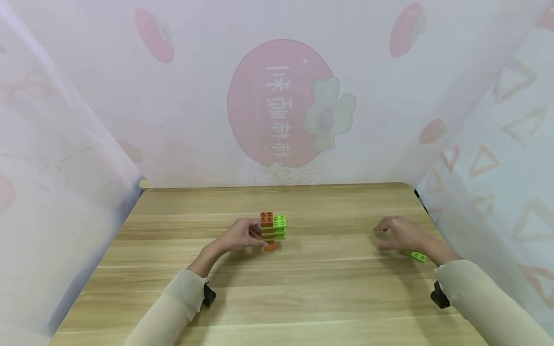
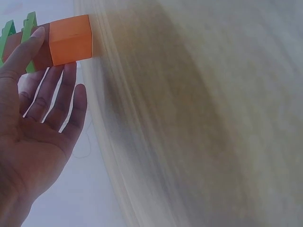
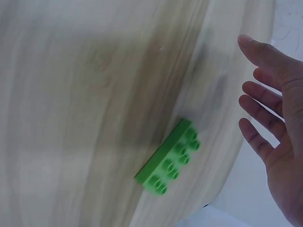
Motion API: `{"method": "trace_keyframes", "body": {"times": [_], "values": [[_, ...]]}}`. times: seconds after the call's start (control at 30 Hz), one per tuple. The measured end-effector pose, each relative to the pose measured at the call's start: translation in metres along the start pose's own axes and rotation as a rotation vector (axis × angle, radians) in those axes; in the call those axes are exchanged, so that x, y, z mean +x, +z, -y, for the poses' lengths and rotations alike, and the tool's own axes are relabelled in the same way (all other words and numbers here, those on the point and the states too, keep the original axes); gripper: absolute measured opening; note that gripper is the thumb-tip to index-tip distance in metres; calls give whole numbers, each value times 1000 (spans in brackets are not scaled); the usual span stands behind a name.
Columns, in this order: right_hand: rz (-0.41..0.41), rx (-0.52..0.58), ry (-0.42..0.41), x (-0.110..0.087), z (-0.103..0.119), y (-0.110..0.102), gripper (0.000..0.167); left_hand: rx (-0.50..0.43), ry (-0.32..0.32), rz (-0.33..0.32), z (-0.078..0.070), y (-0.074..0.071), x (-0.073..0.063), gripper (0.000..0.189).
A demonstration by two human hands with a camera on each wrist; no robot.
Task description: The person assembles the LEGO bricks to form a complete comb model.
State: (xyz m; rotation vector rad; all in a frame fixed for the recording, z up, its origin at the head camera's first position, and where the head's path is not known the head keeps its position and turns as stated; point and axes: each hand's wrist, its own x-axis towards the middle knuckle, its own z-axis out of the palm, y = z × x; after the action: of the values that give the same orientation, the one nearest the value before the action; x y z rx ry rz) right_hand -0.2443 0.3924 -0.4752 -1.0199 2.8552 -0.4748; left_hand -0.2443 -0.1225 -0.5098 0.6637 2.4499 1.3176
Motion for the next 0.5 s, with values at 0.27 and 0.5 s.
{"method": "trace_keyframes", "body": {"times": [0.27,0.5], "values": [[3,-53,69,-21,-13,2,54,-12,-13,2,0,1,0,28],[8,-69,136,-34,-24,3,59,-8,-14,-7,0,1,1,28]]}}
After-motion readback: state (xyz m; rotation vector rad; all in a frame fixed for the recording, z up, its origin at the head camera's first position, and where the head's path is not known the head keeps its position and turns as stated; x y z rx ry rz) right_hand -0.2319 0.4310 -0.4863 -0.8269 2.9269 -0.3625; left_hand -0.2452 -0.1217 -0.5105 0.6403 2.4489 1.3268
